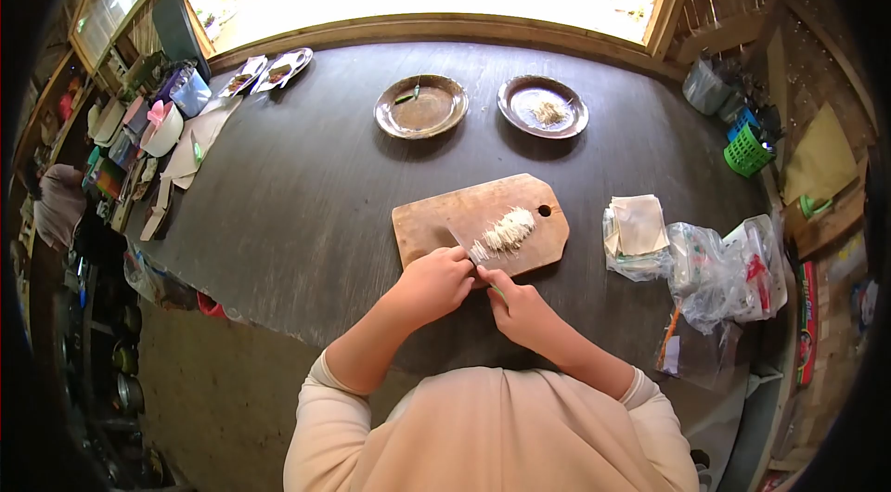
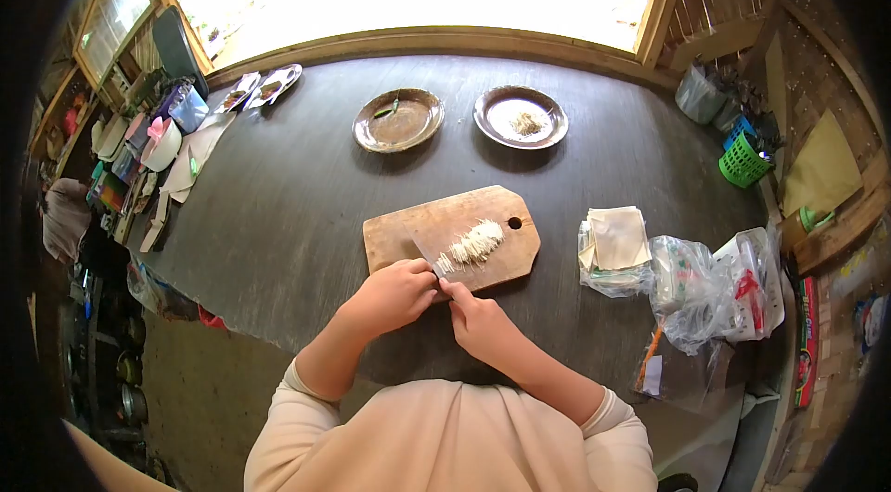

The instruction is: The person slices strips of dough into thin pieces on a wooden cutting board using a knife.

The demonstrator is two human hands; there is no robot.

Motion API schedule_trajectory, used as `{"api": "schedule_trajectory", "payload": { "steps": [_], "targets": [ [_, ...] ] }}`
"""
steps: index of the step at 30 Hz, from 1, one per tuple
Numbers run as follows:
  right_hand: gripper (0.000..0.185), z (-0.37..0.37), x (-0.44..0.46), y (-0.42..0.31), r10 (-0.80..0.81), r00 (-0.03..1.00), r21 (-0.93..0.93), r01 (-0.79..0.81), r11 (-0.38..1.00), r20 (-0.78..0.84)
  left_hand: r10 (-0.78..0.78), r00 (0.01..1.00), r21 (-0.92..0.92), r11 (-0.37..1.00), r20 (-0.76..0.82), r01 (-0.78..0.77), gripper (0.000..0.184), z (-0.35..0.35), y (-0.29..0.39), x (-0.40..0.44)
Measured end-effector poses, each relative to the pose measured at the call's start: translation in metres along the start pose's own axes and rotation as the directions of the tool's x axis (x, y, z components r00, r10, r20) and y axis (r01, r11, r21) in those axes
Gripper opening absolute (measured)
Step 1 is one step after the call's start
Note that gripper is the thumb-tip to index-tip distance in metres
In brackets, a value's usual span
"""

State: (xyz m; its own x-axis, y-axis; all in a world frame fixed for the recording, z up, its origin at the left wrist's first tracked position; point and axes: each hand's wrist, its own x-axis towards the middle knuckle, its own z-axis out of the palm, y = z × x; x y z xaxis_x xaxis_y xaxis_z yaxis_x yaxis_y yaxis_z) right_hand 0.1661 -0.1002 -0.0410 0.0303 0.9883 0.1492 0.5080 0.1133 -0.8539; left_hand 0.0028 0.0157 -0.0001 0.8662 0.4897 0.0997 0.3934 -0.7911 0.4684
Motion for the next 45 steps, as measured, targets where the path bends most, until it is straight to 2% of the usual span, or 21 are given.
{"api": "schedule_trajectory", "payload": {
  "steps": [4,6,9,15,19,22,28,30,33,37,39,43,45],
  "targets": [
    [0.032,-0.003,0.004,-0.006,-0.034,0.998,0.047,0.036,0.998,-0.045,0.014,1.0,0.016,1.0,-0.002,-0.014,0.017,0.004,-0.004,-0.001],
    [0.038,-0.011,-0.001,-0.018,0.147,0.987,0.008,-0.148,0.989,0.069,0.017,1.0,0.003,1.0,-0.011,-0.017,0.017,0.003,-0.005,0.0],
    [0.039,-0.014,-0.002,-0.022,0.182,0.979,0.023,-0.185,0.982,0.089,-0.008,1.0,0.033,0.999,0.014,0.007,0.018,0.003,-0.004,-0.001],
    [0.033,-0.002,0.007,-0.002,0.018,1.0,0.052,-0.019,0.998,0.014,0.007,1.0,0.023,1.0,0.006,-0.007,0.017,0.008,-0.006,0.0],
    [0.032,-0.011,0.0,-0.012,0.04,0.999,0.047,-0.04,0.998,0.0,-0.004,1.0,0.009,1.0,0.028,0.004,0.018,0.003,-0.006,0.002],
    [0.033,-0.014,0.001,-0.016,0.139,0.989,0.05,-0.142,0.989,0.06,-0.007,0.999,0.008,1.0,0.033,0.007,0.018,0.003,-0.006,0.0],
    [0.035,-0.006,0.006,-0.005,0.006,1.0,0.075,-0.005,0.997,-0.007,0.023,0.999,0.02,1.0,0.029,-0.024,0.018,0.007,-0.01,0.0],
    [0.034,-0.013,0.0,-0.018,0.106,0.993,0.016,-0.107,0.994,0.051,0.025,0.999,0.018,1.0,0.027,-0.025,0.018,0.006,-0.009,0.001],
    [0.036,-0.015,0.002,-0.018,0.171,0.98,0.026,-0.174,0.984,0.099,0.022,0.999,0.05,0.998,0.036,-0.024,0.018,0.004,-0.006,0.001],
    [0.036,-0.006,0.004,-0.003,0.073,0.996,0.019,-0.074,0.997,0.059,0.034,0.999,0.055,0.998,0.023,-0.036,0.018,0.008,-0.009,0.001],
    [0.036,-0.009,0.004,-0.008,0.143,0.986,-0.016,-0.142,0.99,0.088,0.039,0.999,0.054,0.998,0.017,-0.04,0.018,0.005,-0.008,0.001],
    [0.036,-0.009,0.0,-0.013,0.104,0.994,0.029,-0.105,0.994,0.04,0.001,0.999,-0.002,1.0,0.042,-0.001,0.017,0.002,-0.006,0.0],
    [0.036,-0.009,0.004,-0.013,0.17,0.982,0.029,-0.173,0.985,0.086,0.01,0.999,0.001,1.0,0.042,-0.01,0.018,0.004,-0.006,-0.001]
  ]
}}
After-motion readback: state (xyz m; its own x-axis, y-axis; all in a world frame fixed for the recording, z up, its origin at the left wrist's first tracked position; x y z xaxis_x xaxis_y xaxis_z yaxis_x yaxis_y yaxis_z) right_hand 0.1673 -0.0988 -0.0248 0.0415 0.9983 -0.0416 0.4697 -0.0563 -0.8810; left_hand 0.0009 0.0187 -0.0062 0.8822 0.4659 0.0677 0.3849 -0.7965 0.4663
